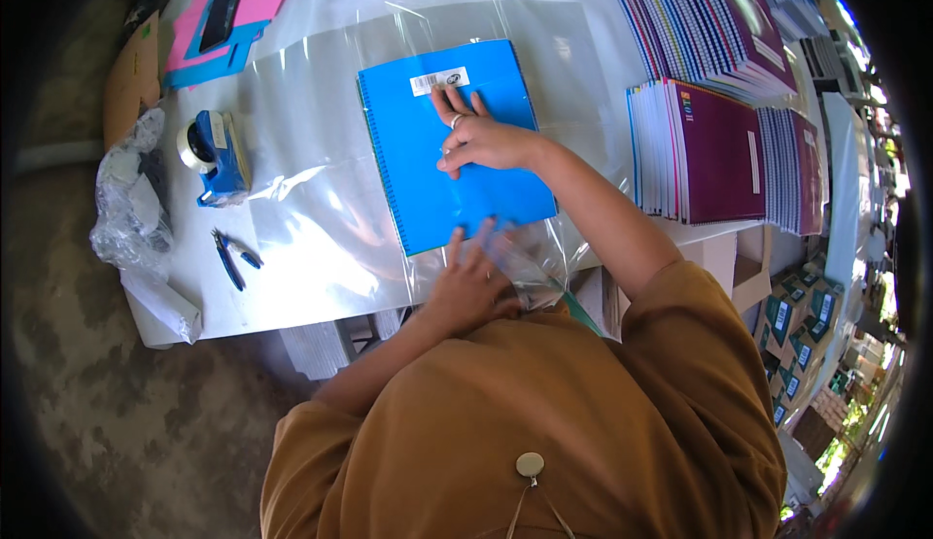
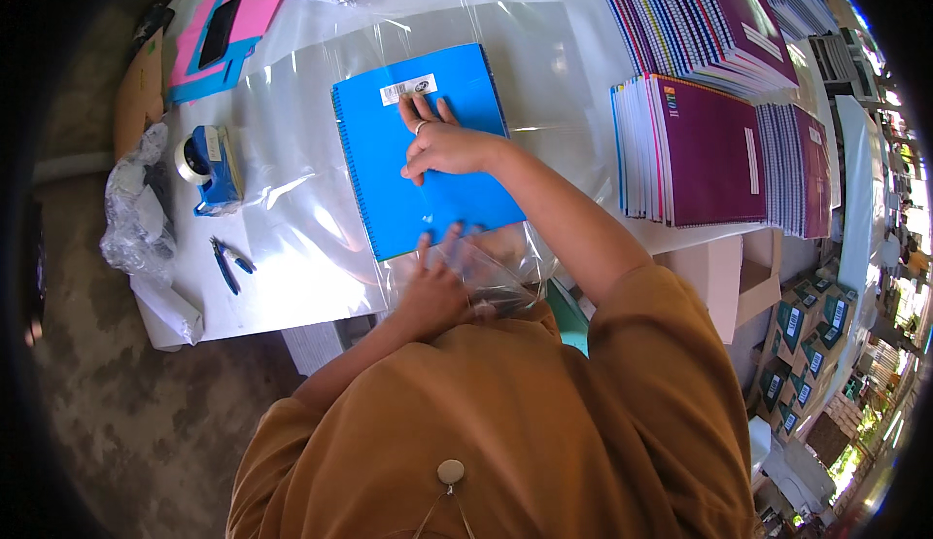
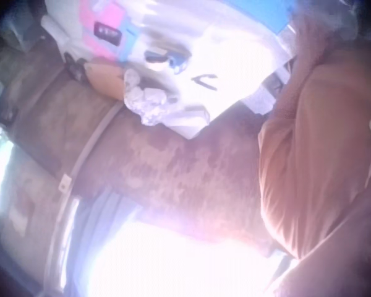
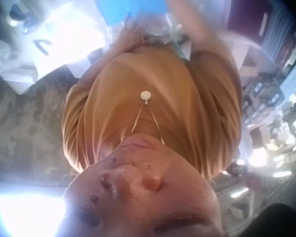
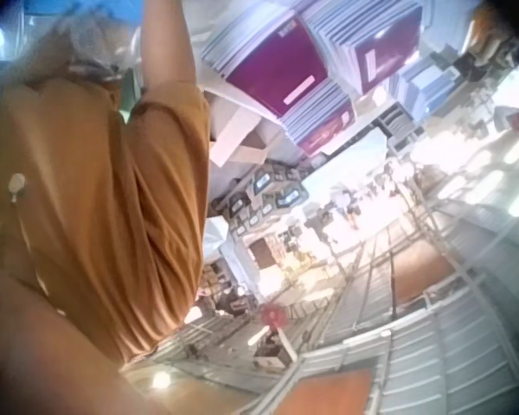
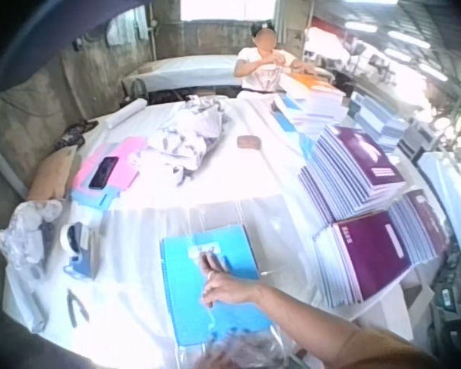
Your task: The person places stacks of notebooks into individual plastic sleeves one at a time and then moves them aside.
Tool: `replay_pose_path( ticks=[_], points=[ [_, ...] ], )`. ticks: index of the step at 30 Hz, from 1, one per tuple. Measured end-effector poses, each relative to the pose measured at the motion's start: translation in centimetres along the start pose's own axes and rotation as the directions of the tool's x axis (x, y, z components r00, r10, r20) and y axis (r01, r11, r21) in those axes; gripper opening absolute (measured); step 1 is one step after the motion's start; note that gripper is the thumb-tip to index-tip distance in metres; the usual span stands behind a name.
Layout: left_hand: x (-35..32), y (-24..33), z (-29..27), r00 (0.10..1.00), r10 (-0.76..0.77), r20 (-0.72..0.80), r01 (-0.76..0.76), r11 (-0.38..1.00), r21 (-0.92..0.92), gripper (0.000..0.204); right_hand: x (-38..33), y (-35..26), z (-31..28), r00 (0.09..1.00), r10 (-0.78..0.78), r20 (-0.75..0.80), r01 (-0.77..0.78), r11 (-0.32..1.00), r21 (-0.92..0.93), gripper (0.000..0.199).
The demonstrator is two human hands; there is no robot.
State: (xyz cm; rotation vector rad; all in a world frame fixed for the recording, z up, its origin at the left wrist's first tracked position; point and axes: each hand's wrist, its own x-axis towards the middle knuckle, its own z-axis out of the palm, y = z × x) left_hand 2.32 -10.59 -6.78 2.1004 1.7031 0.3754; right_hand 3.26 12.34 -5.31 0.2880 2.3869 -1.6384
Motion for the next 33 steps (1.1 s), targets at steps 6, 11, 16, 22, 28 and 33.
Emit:
replay_pose_path(
  ticks=[6, 11, 16, 22, 28, 33],
  points=[
    [0.7, 1.1, -5.0, 0.973, 0.087, 0.214, 0.04, 0.848, -0.528, 0.035, -0.2, -1.8, 0.1, 0.991, 0.123, -0.06, -0.136, 0.934, -0.332, 0.019],
    [2.3, 0.0, -5.8, 0.762, -0.075, -0.643, 0.08, 0.997, -0.021, 0.017, 0.4, -1.7, 0.0, 0.994, 0.106, -0.01, -0.102, 0.923, -0.37, 0.011],
    [-4.8, -3.5, -5.9, 0.992, 0.059, 0.11, 0.079, 0.386, -0.919, 0.007, -0.1, -1.7, 0.2, 0.996, 0.036, -0.084, -0.064, 0.935, -0.349, 0.015],
    [-14.6, -25.7, -15.9, 0.152, -0.712, -0.686, 0.584, 0.625, -0.518, 0.035, 0.9, -2.6, 0.9, 0.976, 0.103, -0.193, -0.174, 0.899, -0.402, 0.048],
    [-14.5, -30.6, -19.7, 0.098, -0.94, 0.327, 0.665, -0.183, -0.724, 0.038, 1.2, -3.8, 0.8, 0.964, 0.137, -0.228, -0.214, 0.909, -0.358, 0.071],
    [-17.8, -26.8, -15.5, 0.675, -0.736, -0.051, -0.22, -0.134, -0.966, 0.029, 0.3, -3.1, 0.2, 0.951, 0.148, -0.273, -0.241, 0.907, -0.346, 0.074]
  ],
)
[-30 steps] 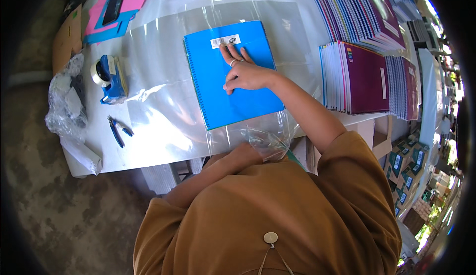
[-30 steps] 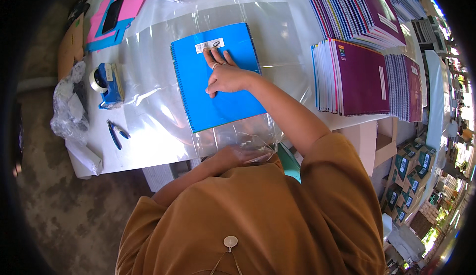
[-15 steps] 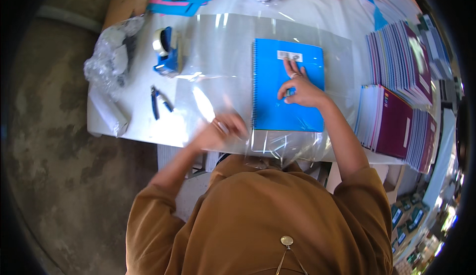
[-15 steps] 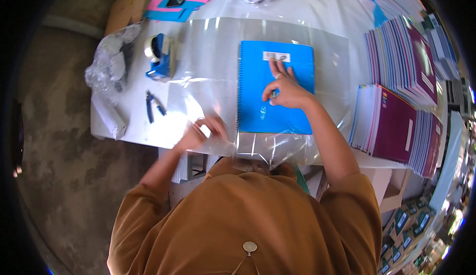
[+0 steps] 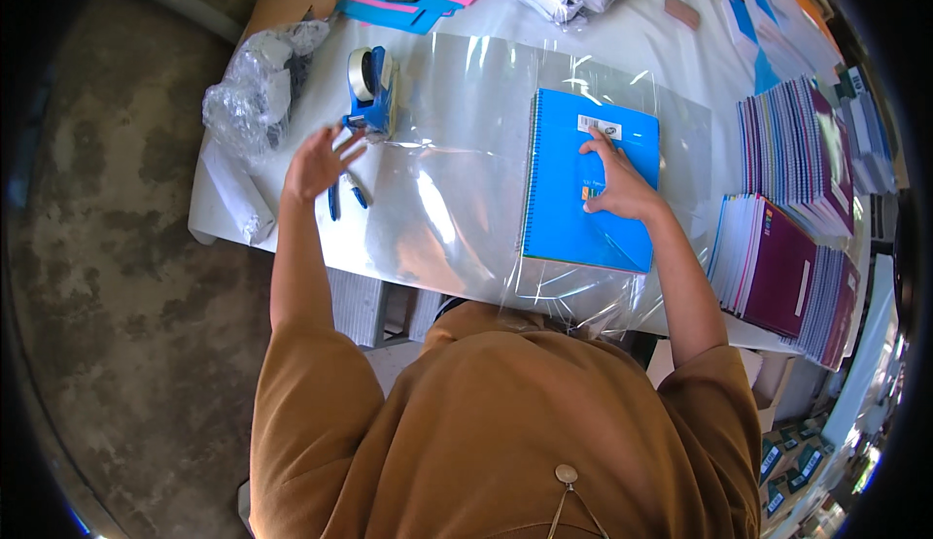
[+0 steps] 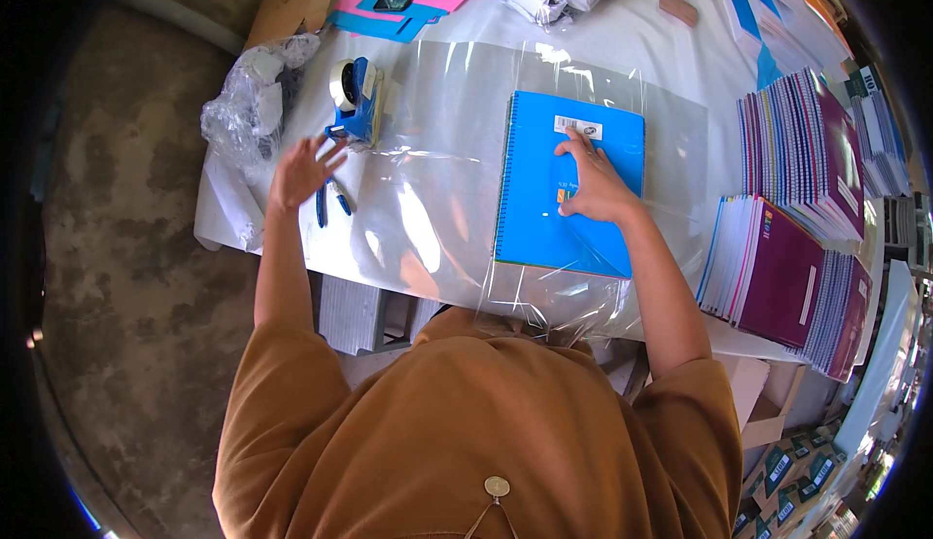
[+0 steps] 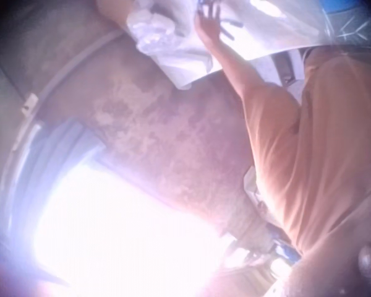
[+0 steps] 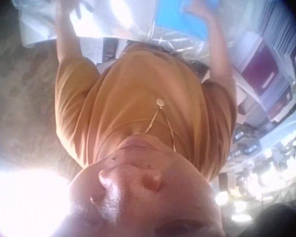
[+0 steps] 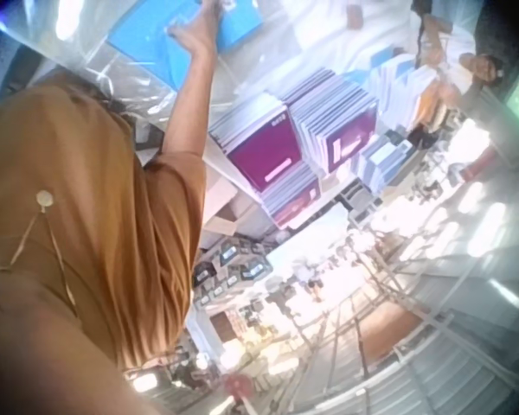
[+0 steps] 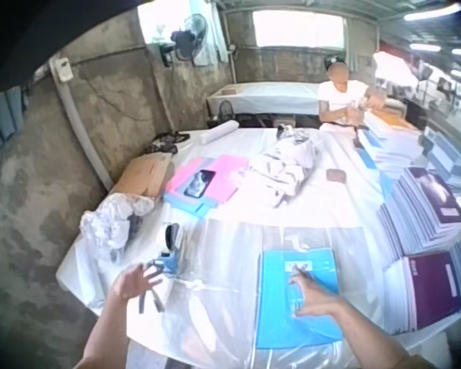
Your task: The person places stacks of notebooks into individual plastic sleeves one at a time and then moves them aside.
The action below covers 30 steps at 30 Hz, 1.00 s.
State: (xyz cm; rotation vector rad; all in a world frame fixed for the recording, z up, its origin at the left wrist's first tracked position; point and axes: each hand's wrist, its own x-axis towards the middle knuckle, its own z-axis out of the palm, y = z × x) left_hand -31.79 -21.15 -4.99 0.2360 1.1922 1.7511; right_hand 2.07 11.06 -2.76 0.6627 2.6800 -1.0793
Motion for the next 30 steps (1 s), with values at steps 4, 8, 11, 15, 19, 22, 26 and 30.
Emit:
replay_pose_path(
  ticks=[4, 8, 11, 15, 19, 22, 26, 30],
  points=[
    [-2.8, -3.2, -5.4, 0.937, 0.096, -0.336, 0.063, 0.898, 0.435, 0.021, 0.2, -0.7, 0.2, 0.997, -0.077, -0.005, 0.077, 0.996, -0.045, 0.075],
    [0.8, -0.1, -0.9, 0.391, 0.715, -0.58, 0.042, 0.616, 0.787, 0.024, 0.3, -0.2, -0.2, 0.998, -0.046, -0.035, 0.039, 0.982, -0.186, 0.077],
    [3.9, -0.9, 12.9, 0.936, 0.347, 0.057, -0.287, 0.661, 0.693, 0.027, -0.1, 1.1, -0.4, 0.998, -0.033, -0.062, 0.023, 0.986, -0.164, 0.08],
    [6.2, -8.9, 26.0, 0.912, -0.338, 0.232, -0.115, 0.332, 0.936, 0.038, 0.4, 0.4, 0.0, 0.994, -0.098, -0.049, 0.086, 0.975, -0.203, 0.085],
    [7.6, -9.4, 30.2, 0.943, -0.322, -0.084, -0.08, -0.466, 0.881, 0.054, 0.4, 1.0, -0.3, 0.994, -0.102, -0.038, 0.093, 0.978, -0.184, 0.086],
    [8.6, -6.6, 29.6, 0.883, -0.437, -0.171, -0.205, -0.686, 0.698, 0.058, 0.1, 1.1, -0.7, 0.995, -0.1, -0.025, 0.095, 0.982, -0.165, 0.087],
    [10.6, -6.1, 25.4, 0.986, -0.156, 0.055, -0.144, -0.646, 0.75, 0.051, -0.1, 2.5, -0.5, 0.992, -0.126, -0.02, 0.121, 0.981, -0.152, 0.093],
    [11.7, -11.3, 20.3, 0.986, -0.139, -0.096, 0.135, 0.313, 0.94, 0.08, -0.6, 7.6, -0.6, 0.872, -0.004, -0.489, -0.044, 0.995, -0.085, 0.106]
  ],
)
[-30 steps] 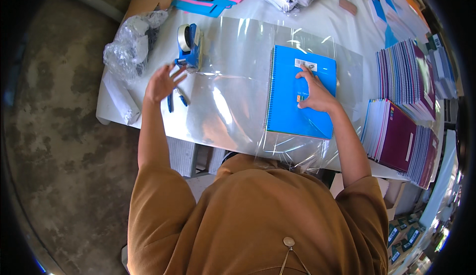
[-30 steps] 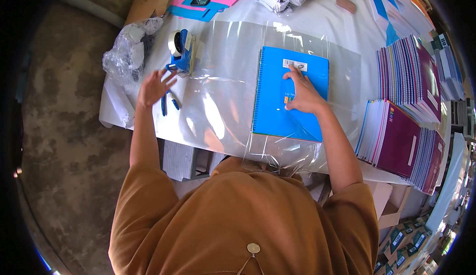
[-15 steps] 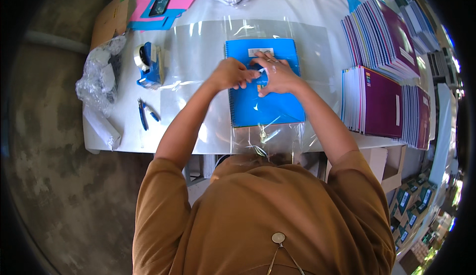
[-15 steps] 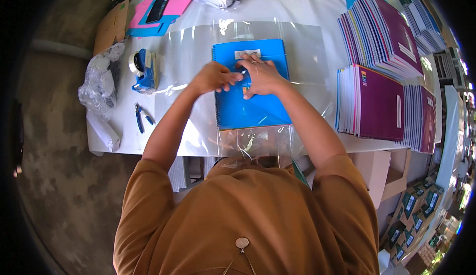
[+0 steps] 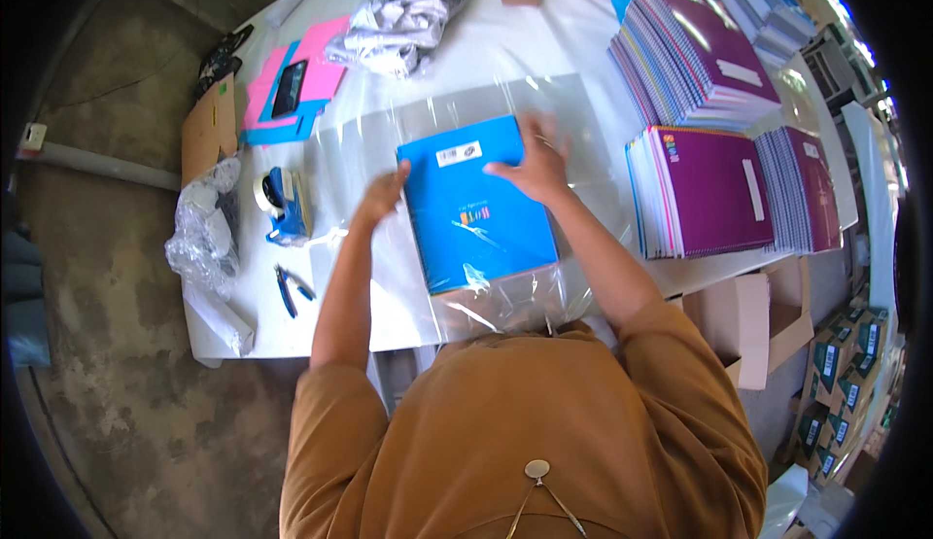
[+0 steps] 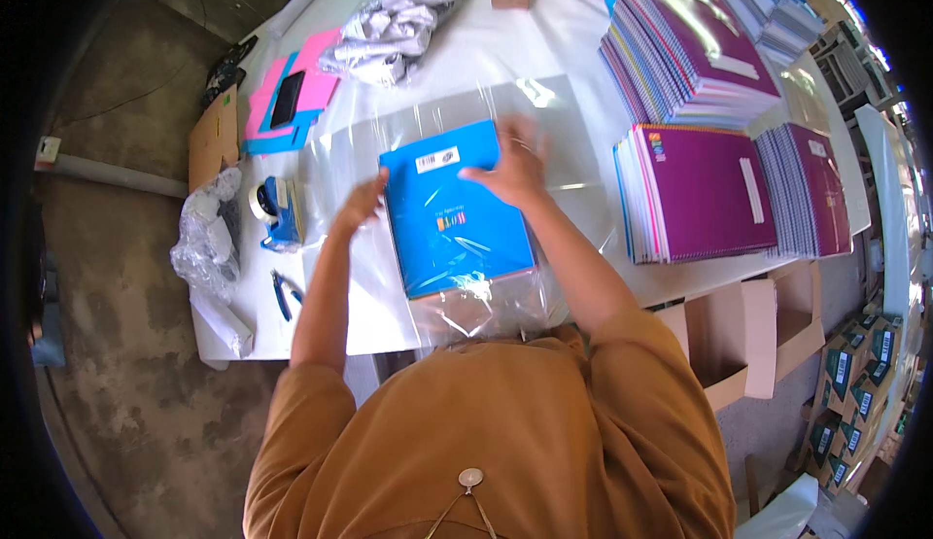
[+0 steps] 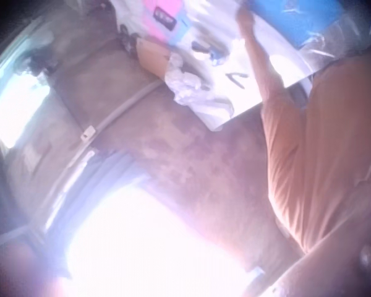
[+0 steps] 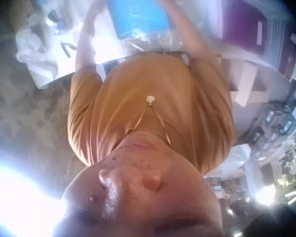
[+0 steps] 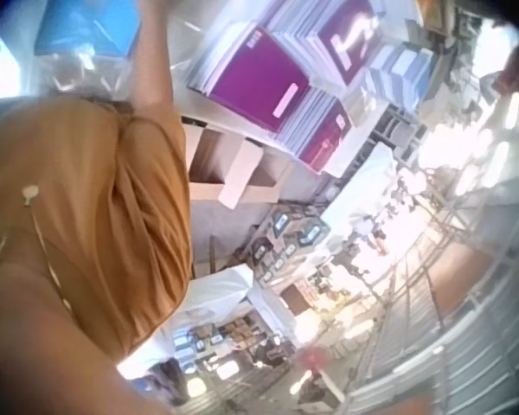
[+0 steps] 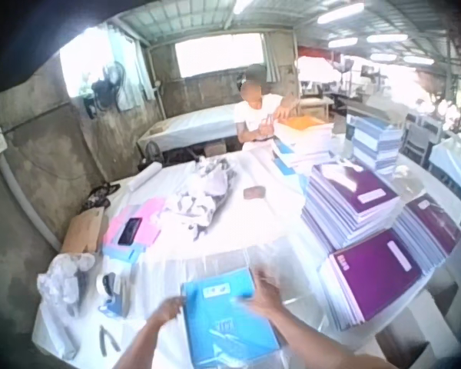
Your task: The person places stacks of notebooks into individual plastic sleeves one at a time and then moves them aside.
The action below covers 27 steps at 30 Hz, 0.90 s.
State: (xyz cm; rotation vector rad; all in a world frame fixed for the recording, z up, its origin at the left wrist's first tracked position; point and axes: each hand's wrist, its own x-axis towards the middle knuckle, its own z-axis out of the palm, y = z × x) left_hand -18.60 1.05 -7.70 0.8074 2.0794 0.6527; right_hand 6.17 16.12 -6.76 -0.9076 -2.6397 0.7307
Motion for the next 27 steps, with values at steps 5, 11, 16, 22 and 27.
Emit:
replay_pose_path(
  ticks=[5, 11, 16, 22, 27],
  points=[
    [-2.7, -0.2, 5.5, 0.988, 0.021, -0.155, -0.083, 0.911, -0.405, 0.084, -0.9, 2.4, 1.6, 0.883, 0.421, 0.209, -0.463, 0.705, 0.537, 0.105],
    [-4.8, 1.0, 4.8, 0.996, 0.077, -0.039, -0.078, 0.62, -0.781, 0.087, -0.9, 1.6, 1.3, 0.898, 0.369, 0.239, -0.394, 0.435, 0.809, 0.086],
    [-11.5, 5.5, 1.5, 0.911, 0.227, -0.344, -0.407, 0.621, -0.67, 0.086, -3.2, -2.5, -3.8, 0.958, 0.277, 0.076, -0.098, 0.065, 0.993, 0.072],
    [-13.3, 5.9, 1.0, 0.69, 0.434, -0.58, -0.72, 0.496, -0.485, 0.084, -6.1, -6.7, -8.7, 0.929, 0.0, -0.371, 0.36, 0.245, 0.9, 0.074],
    [-14.2, 9.2, 2.1, 0.698, 0.347, -0.627, -0.674, 0.614, -0.411, 0.074, -5.5, -8.0, -8.2, 0.848, 0.13, -0.514, 0.409, 0.456, 0.79, 0.079]
  ],
)
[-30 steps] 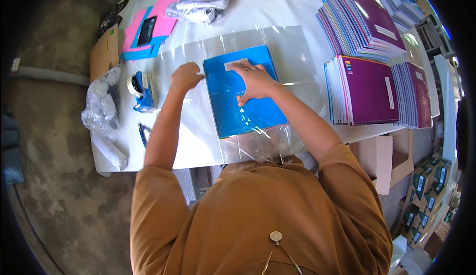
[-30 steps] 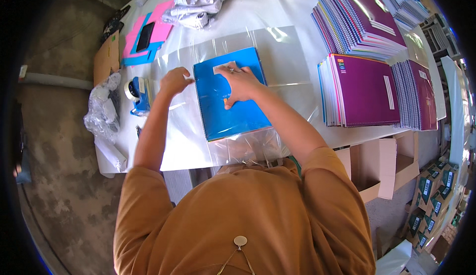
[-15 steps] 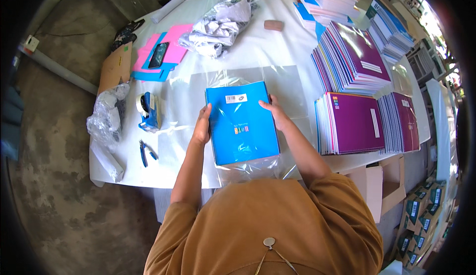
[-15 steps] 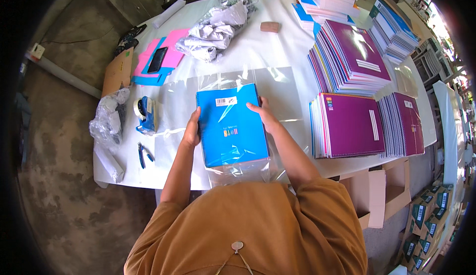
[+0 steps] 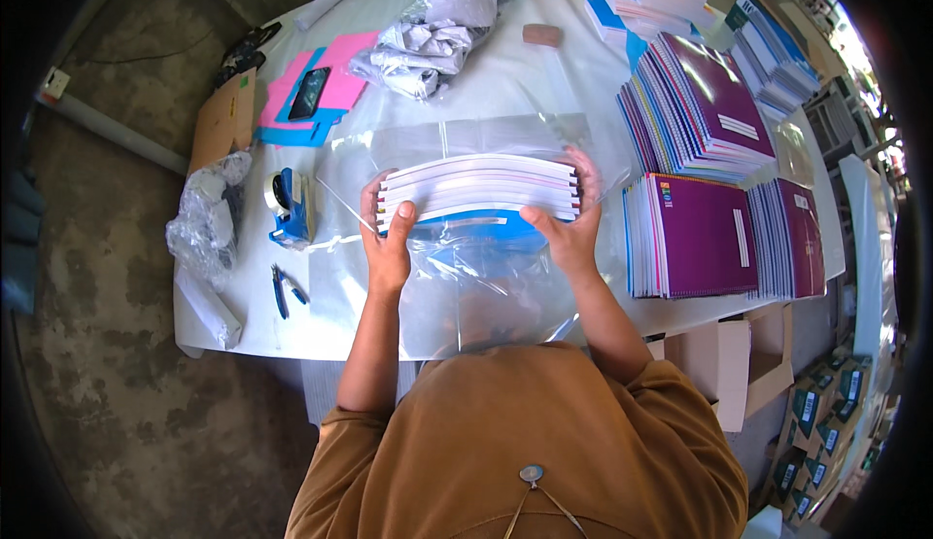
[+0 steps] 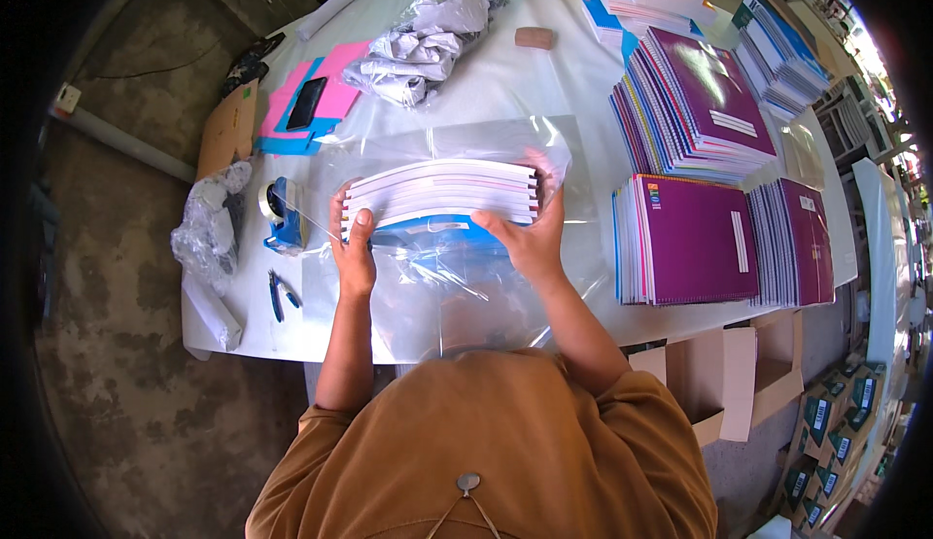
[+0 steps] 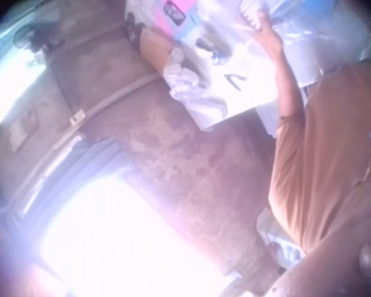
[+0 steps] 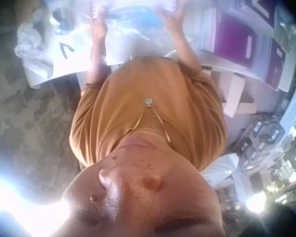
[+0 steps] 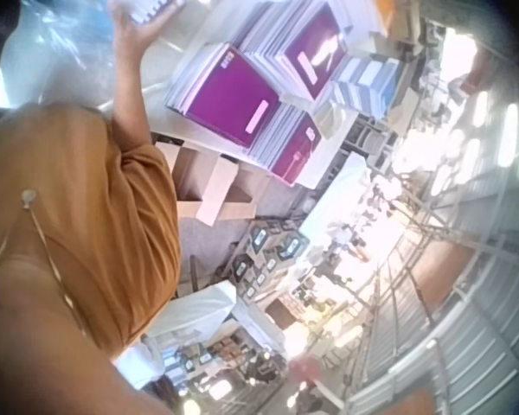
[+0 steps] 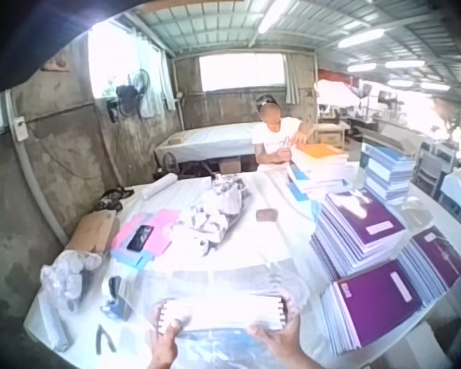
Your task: The person places stacks of notebooks into individual plastic sleeves one at a time and then moves them aside.
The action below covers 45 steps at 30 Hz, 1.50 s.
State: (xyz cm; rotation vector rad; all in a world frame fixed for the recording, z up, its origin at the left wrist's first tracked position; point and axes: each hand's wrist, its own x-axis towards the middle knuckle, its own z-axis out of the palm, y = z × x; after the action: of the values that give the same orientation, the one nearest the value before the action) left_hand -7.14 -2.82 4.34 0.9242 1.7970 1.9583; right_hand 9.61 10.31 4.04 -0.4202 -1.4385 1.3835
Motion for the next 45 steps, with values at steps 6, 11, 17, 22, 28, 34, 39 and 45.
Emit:
replay_pose_path(
  ticks=[6, 11, 17, 22, 28, 34, 39, 45],
  points=[
    [-1.1, -0.6, -0.1, 0.975, 0.219, -0.047, -0.22, 0.975, -0.017, 0.065, 0.3, -1.4, 2.1, 0.966, 0.107, -0.233, -0.13, 0.988, -0.087, 0.071],
    [-1.3, 0.2, 0.6, 0.986, 0.122, -0.116, -0.112, 0.99, 0.088, 0.06, -1.6, -0.4, 3.1, 0.795, -0.458, -0.398, 0.133, 0.771, -0.623, 0.064],
    [-1.0, 1.2, 0.4, 0.994, -0.038, -0.103, 0.035, 0.999, -0.034, 0.051, -5.6, 0.2, 3.4, 0.676, -0.396, 0.621, 0.729, 0.482, -0.486, 0.05],
    [-0.9, 0.3, -0.2, 0.998, 0.028, -0.058, -0.021, 0.994, 0.105, 0.06, -4.4, 0.7, 4.0, 0.629, -0.199, 0.751, 0.758, 0.37, -0.537, 0.049],
    [-2.6, 1.1, 1.0, 0.964, 0.18, -0.194, -0.16, 0.98, 0.115, 0.037, 0.3, -3.5, 5.6, 0.649, -0.078, 0.757, 0.71, 0.419, -0.566, 0.052],
    [-2.5, 2.4, 0.3, 0.841, 0.52, 0.153, -0.431, 0.47, 0.77, 0.029, 4.7, -2.6, 5.3, 0.812, -0.041, 0.582, 0.562, 0.322, -0.762, 0.043],
    [-2.6, 4.4, 3.1, 0.855, 0.361, 0.372, -0.495, 0.354, 0.794, 0.041, 1.8, -2.8, 3.0, 0.757, -0.645, 0.109, 0.613, 0.642, -0.459, 0.047],
    [-2.5, 4.1, 4.2, 0.819, 0.33, 0.47, -0.573, 0.416, 0.706, 0.068, -2.0, -2.9, 1.2, 0.953, -0.251, 0.172, 0.272, 0.449, -0.851, 0.044]
  ],
)
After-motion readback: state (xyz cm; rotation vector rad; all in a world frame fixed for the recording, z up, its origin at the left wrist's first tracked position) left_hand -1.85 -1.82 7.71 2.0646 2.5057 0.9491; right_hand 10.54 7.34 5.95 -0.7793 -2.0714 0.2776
